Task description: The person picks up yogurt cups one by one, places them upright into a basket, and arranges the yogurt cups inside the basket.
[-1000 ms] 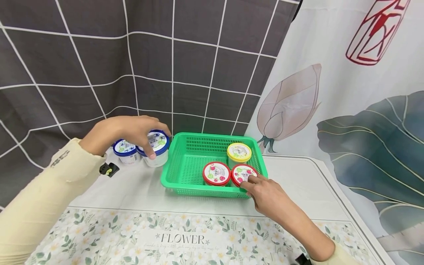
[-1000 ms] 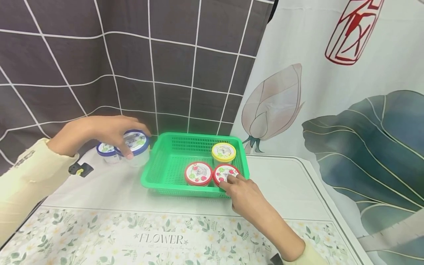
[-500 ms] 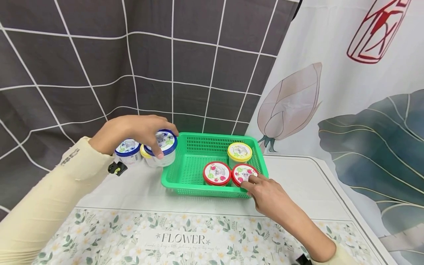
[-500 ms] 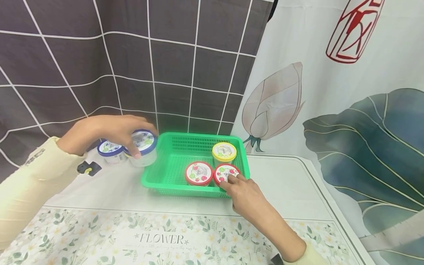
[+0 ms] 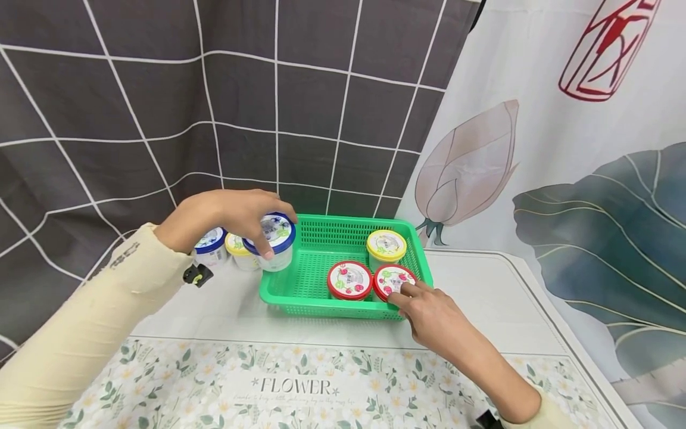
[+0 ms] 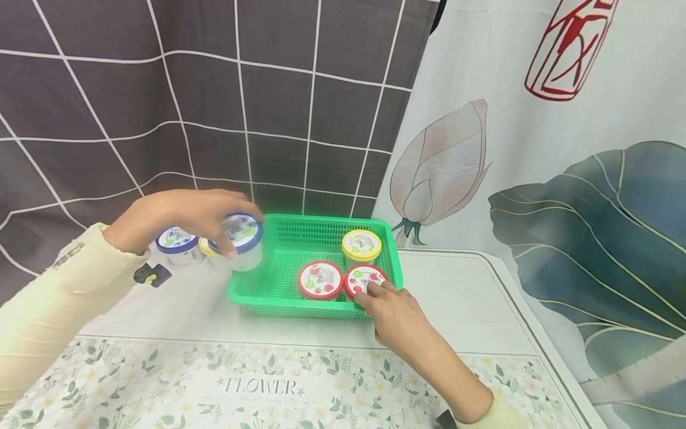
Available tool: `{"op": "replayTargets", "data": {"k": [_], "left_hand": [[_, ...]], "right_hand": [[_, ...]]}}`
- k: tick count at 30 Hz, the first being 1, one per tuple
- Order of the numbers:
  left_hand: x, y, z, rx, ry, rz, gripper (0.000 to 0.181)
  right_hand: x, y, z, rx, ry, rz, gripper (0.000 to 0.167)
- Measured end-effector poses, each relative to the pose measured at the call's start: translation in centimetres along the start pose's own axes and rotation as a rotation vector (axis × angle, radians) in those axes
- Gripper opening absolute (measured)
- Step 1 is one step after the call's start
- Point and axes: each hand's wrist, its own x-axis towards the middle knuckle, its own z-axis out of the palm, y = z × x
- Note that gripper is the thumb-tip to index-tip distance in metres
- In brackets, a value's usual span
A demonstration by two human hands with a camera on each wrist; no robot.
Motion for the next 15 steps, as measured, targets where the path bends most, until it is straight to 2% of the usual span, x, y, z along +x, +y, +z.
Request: {"op": "replayTargets", "data": {"k": [15], "left_hand": [[1.5,0.9,1.3,-0.041,-0.02,0.01,0.081]], "right_hand": [[0.0,-0.1,0.1,0.0,0.005,0.004,0.031]]}}
